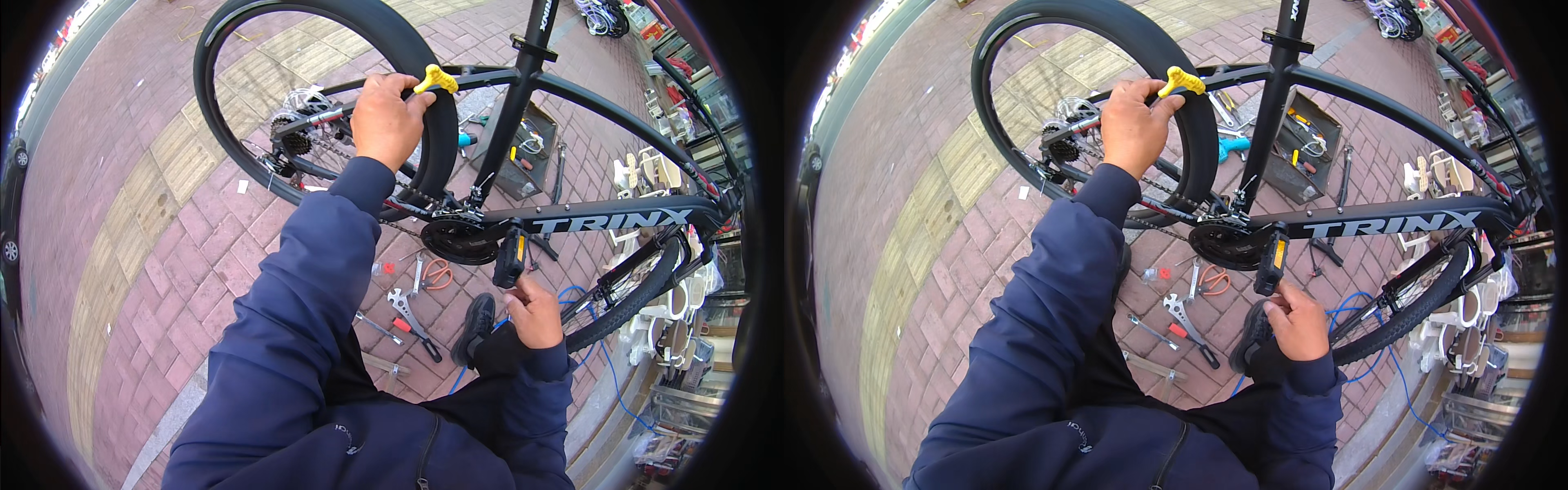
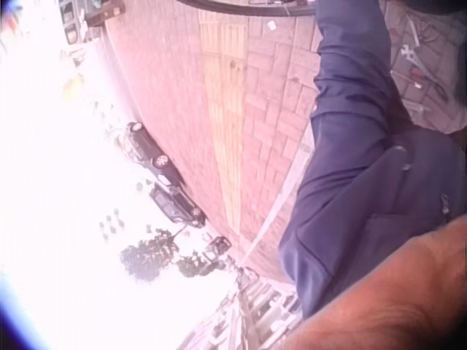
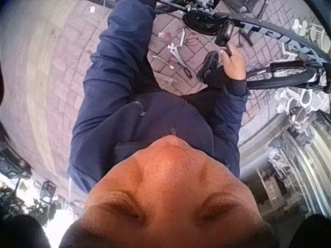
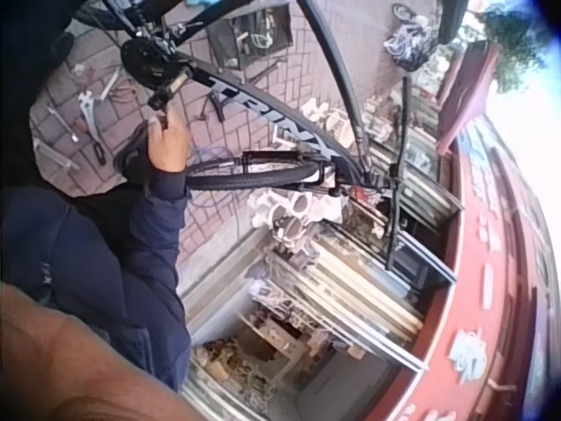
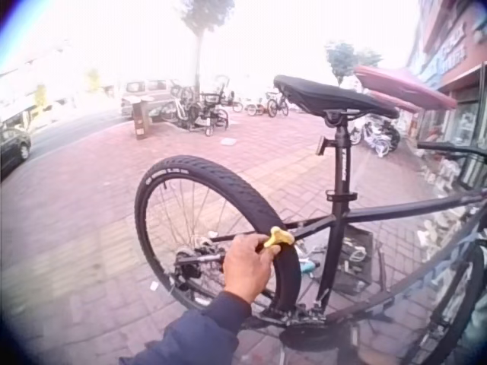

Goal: The person uses a yellow tire lever to pry the rear tire bead off the rim, then moves to the front wheel to remove the front tire. They manipulate the tire and rim with both hands to separate the tire from the wheel.

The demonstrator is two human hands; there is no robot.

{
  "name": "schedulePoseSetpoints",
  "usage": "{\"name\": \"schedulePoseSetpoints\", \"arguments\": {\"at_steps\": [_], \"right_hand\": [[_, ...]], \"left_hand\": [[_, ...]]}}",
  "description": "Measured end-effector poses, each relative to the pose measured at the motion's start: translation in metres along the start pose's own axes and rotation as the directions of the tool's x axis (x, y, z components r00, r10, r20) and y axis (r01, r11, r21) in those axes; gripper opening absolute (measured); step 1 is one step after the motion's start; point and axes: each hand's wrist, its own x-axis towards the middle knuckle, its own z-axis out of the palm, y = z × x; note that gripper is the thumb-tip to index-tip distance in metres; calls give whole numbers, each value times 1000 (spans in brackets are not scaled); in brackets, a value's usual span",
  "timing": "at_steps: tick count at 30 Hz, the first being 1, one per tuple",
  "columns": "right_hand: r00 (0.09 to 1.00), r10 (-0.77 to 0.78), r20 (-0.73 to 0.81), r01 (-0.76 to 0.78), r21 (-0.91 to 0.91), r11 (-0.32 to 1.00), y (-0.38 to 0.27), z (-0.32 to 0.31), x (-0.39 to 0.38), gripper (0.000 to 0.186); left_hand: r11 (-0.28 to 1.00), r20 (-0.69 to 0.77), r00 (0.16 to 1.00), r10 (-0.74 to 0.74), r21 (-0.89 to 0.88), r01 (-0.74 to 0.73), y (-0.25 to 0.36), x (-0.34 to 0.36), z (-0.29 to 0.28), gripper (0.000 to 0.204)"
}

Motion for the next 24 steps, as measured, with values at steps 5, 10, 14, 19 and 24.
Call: {"name": "schedulePoseSetpoints", "arguments": {"at_steps": [5, 10, 14, 19, 24], "right_hand": [[999, -29, -16, 28, -77, 997, 6, -2, 0, 39], [988, -41, 152, 64, -150, 987, 12, 5, -3, 45], [978, -113, 174, 136, -127, 983, 11, 8, -3, 50], [981, -82, 175, 108, -144, 984, 12, 8, -2, 50], [980, -96, 176, 123, -153, 981, 12, 10, -3, 51]], "left_hand": [[999, -11, 1000, -29, -31, 28, 1, 0, 0, 31], [998, 54, 997, -62, -16, 63, 0, 1, -3, 30], [999, 44, 998, -48, -18, 49, 0, 1, -4, 30], [999, 1, 1000, -26, -24, 26, 0, 2, -2, 31], [999, 7, 1000, -28, -25, 28, 1, 1, -2, 31]]}}
